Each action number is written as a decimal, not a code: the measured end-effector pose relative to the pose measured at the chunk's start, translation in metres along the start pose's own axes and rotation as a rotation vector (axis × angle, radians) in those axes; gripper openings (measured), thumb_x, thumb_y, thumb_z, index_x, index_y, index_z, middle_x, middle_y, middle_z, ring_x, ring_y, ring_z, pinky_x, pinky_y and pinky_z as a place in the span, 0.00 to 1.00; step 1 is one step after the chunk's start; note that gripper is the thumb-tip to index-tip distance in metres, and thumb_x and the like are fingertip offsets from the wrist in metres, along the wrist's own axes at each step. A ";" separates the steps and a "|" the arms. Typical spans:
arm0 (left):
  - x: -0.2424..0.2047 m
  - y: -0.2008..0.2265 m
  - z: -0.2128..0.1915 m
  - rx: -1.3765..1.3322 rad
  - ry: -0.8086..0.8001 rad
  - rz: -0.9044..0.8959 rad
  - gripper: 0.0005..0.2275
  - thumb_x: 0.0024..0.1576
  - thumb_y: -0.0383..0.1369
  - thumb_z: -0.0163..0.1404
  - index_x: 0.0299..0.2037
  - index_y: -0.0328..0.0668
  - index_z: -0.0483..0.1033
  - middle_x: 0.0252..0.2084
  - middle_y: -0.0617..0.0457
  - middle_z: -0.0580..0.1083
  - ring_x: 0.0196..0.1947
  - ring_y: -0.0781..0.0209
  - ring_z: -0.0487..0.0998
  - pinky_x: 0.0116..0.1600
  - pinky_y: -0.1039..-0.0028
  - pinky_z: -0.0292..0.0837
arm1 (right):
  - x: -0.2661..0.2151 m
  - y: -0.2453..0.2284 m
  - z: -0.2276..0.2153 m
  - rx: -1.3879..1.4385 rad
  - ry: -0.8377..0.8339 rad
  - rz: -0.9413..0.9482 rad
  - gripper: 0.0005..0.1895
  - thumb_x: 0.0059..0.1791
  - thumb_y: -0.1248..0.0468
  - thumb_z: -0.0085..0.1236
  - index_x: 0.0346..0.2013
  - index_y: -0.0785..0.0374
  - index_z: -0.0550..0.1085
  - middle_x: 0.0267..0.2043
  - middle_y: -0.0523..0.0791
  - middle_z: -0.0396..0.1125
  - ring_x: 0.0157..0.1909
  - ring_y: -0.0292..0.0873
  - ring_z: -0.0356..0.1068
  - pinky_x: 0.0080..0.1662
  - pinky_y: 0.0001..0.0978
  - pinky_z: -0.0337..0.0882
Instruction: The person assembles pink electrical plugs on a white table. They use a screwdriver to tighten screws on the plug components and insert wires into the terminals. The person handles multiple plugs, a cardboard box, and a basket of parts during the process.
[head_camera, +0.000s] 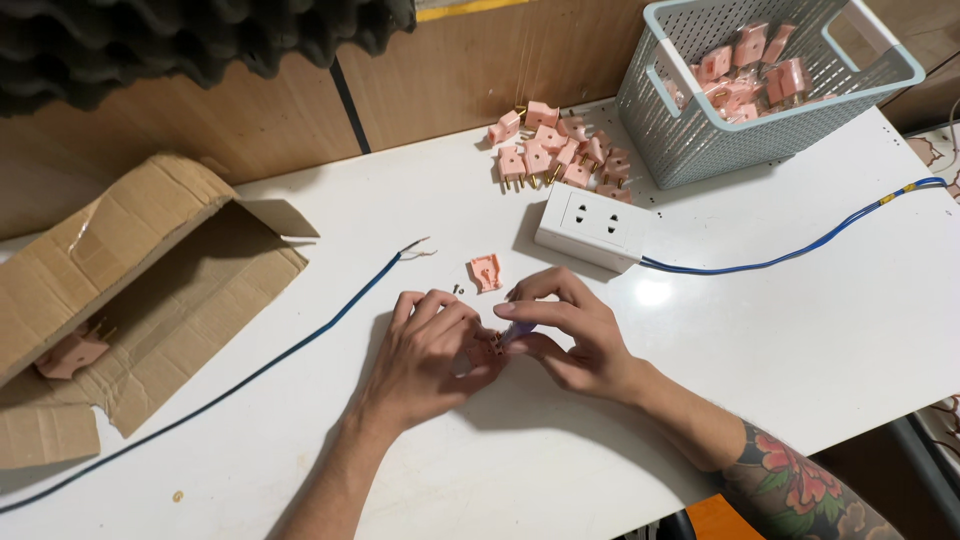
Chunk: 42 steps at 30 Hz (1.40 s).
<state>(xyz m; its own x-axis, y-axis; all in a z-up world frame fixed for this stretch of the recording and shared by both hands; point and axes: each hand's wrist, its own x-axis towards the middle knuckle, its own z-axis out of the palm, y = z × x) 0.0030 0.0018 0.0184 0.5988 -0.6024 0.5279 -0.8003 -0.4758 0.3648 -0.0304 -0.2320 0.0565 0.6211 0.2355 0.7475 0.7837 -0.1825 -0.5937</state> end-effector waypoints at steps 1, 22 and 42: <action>0.002 0.001 -0.003 -0.022 0.001 -0.010 0.14 0.56 0.47 0.68 0.29 0.54 0.79 0.35 0.64 0.77 0.47 0.58 0.81 0.56 0.58 0.71 | -0.001 0.001 0.000 0.032 0.015 0.019 0.19 0.55 0.73 0.66 0.61 0.72 0.82 0.47 0.54 0.74 0.51 0.55 0.78 0.56 0.55 0.81; 0.000 0.003 -0.001 -0.018 -0.007 -0.017 0.13 0.59 0.49 0.67 0.35 0.53 0.84 0.34 0.62 0.77 0.47 0.60 0.81 0.57 0.58 0.71 | -0.010 0.008 0.002 0.028 -0.001 -0.009 0.23 0.54 0.72 0.68 0.64 0.72 0.80 0.47 0.55 0.75 0.49 0.54 0.77 0.53 0.54 0.81; -0.011 -0.044 -0.015 0.235 0.141 -0.205 0.15 0.62 0.55 0.66 0.49 0.61 0.87 0.42 0.66 0.78 0.54 0.61 0.78 0.63 0.56 0.66 | -0.008 0.031 -0.011 -0.070 0.246 -0.023 0.27 0.59 0.82 0.55 0.74 0.80 0.65 0.55 0.57 0.73 0.60 0.51 0.77 0.62 0.48 0.78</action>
<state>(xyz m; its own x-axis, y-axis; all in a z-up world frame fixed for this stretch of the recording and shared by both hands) 0.0314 0.0391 0.0081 0.7228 -0.3921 0.5691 -0.6250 -0.7222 0.2963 -0.0110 -0.2501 0.0354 0.5786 0.0027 0.8156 0.7907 -0.2473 -0.5600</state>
